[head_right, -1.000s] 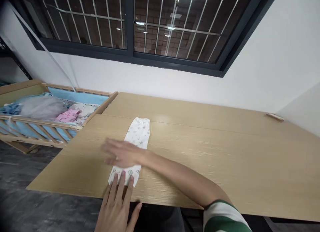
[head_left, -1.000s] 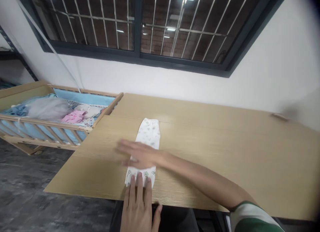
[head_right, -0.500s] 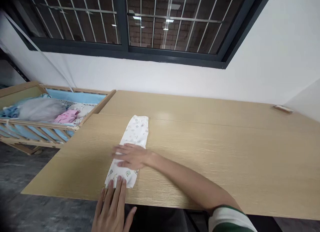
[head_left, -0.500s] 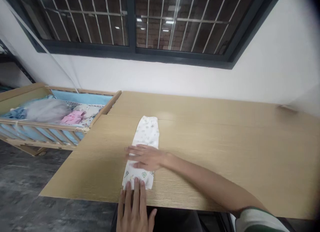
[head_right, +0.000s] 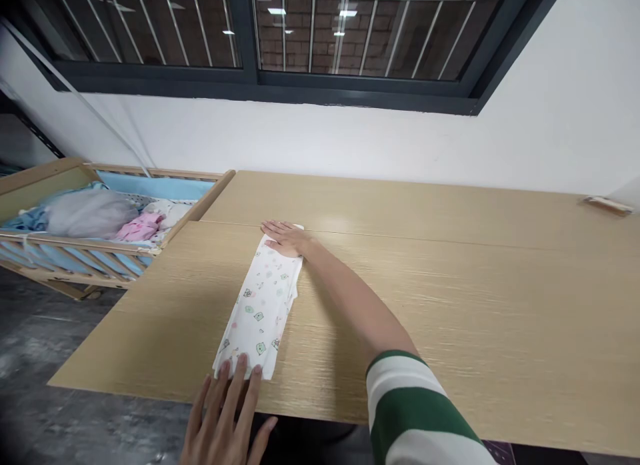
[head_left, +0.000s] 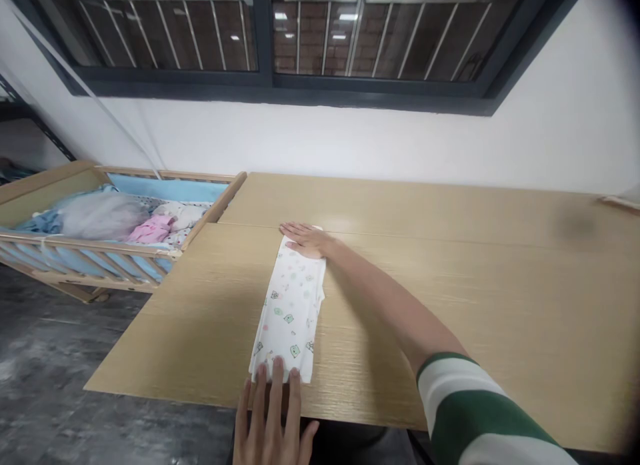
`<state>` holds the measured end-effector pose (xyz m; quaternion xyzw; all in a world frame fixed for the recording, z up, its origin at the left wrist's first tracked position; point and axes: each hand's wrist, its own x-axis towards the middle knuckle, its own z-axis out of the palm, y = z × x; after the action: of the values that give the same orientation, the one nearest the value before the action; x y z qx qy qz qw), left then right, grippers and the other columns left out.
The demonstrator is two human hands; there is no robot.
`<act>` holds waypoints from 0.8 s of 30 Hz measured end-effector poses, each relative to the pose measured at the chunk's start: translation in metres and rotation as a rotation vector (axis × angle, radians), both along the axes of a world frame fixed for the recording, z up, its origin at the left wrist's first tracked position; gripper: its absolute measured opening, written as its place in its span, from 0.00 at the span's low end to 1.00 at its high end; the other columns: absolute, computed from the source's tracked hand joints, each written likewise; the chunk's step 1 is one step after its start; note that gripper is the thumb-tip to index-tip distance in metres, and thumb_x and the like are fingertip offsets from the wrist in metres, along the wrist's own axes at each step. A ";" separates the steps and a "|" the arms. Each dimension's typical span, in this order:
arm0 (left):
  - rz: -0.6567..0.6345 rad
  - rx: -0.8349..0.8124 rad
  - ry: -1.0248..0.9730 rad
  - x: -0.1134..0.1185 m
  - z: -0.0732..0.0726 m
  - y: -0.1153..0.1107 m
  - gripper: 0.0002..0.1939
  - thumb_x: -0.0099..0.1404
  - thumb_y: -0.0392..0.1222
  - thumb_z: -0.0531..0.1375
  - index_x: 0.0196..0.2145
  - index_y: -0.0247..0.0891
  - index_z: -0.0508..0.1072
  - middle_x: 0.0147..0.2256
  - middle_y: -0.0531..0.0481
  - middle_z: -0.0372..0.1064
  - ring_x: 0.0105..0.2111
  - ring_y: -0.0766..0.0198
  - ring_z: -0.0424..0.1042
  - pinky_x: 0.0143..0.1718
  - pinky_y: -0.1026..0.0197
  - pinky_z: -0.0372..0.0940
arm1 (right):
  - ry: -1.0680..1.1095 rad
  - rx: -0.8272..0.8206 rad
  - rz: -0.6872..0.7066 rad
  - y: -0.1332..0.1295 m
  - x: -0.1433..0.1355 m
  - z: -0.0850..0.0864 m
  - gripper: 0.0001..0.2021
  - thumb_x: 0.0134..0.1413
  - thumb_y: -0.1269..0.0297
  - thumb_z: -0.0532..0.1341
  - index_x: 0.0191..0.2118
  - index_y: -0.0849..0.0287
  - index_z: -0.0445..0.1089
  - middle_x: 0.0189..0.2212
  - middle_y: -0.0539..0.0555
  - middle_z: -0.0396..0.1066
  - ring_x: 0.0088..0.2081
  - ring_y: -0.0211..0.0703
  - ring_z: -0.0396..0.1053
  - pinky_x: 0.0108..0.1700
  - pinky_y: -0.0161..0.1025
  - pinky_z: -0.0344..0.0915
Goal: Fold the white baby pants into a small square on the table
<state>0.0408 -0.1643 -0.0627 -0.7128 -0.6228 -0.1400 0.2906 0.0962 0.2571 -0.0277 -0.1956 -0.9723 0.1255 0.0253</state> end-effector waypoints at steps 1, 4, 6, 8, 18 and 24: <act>-0.005 0.000 0.005 0.000 0.000 0.000 0.33 0.66 0.53 0.61 0.63 0.33 0.67 0.59 0.33 0.69 0.59 0.40 0.68 0.56 0.41 0.62 | -0.002 0.010 -0.001 0.004 -0.001 0.000 0.35 0.72 0.43 0.41 0.75 0.56 0.41 0.75 0.54 0.36 0.74 0.51 0.36 0.73 0.53 0.34; -0.013 -0.016 0.003 0.001 0.003 0.000 0.31 0.65 0.50 0.61 0.62 0.32 0.68 0.60 0.31 0.68 0.58 0.38 0.68 0.55 0.40 0.63 | -0.021 0.055 0.000 0.007 -0.002 0.001 0.34 0.72 0.45 0.40 0.75 0.58 0.42 0.74 0.55 0.38 0.74 0.52 0.37 0.73 0.54 0.37; -0.022 -0.023 -0.010 0.000 0.007 0.000 0.31 0.65 0.49 0.62 0.62 0.31 0.67 0.60 0.31 0.68 0.58 0.38 0.68 0.54 0.40 0.63 | -0.029 0.113 -0.007 0.003 -0.004 0.004 0.33 0.72 0.48 0.40 0.75 0.59 0.43 0.74 0.56 0.40 0.74 0.52 0.39 0.73 0.54 0.39; -0.051 -0.025 -0.034 -0.002 0.012 0.001 0.30 0.66 0.49 0.61 0.62 0.32 0.67 0.60 0.32 0.67 0.58 0.38 0.68 0.55 0.39 0.63 | 0.008 0.196 -0.007 -0.007 -0.004 0.011 0.32 0.72 0.52 0.43 0.74 0.60 0.45 0.74 0.58 0.43 0.74 0.52 0.41 0.72 0.54 0.39; -0.246 -0.112 -0.403 -0.055 0.027 0.016 0.14 0.74 0.42 0.55 0.54 0.42 0.72 0.53 0.46 0.75 0.52 0.54 0.74 0.54 0.48 0.69 | 0.189 0.133 -0.053 -0.176 0.045 0.068 0.13 0.70 0.66 0.52 0.49 0.62 0.72 0.44 0.62 0.75 0.45 0.49 0.73 0.51 0.47 0.66; -0.395 -0.173 -0.350 -0.069 0.021 0.019 0.15 0.73 0.44 0.57 0.56 0.41 0.72 0.54 0.45 0.75 0.55 0.55 0.73 0.54 0.52 0.72 | 0.089 0.087 0.189 -0.277 0.104 0.063 0.13 0.71 0.61 0.53 0.45 0.61 0.73 0.39 0.58 0.75 0.44 0.48 0.72 0.50 0.43 0.66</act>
<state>-0.0284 -0.1448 -0.0422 -0.8075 -0.5222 -0.2612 0.0834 0.2003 -0.0203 0.0350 -0.0960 -0.9889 0.0934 0.0648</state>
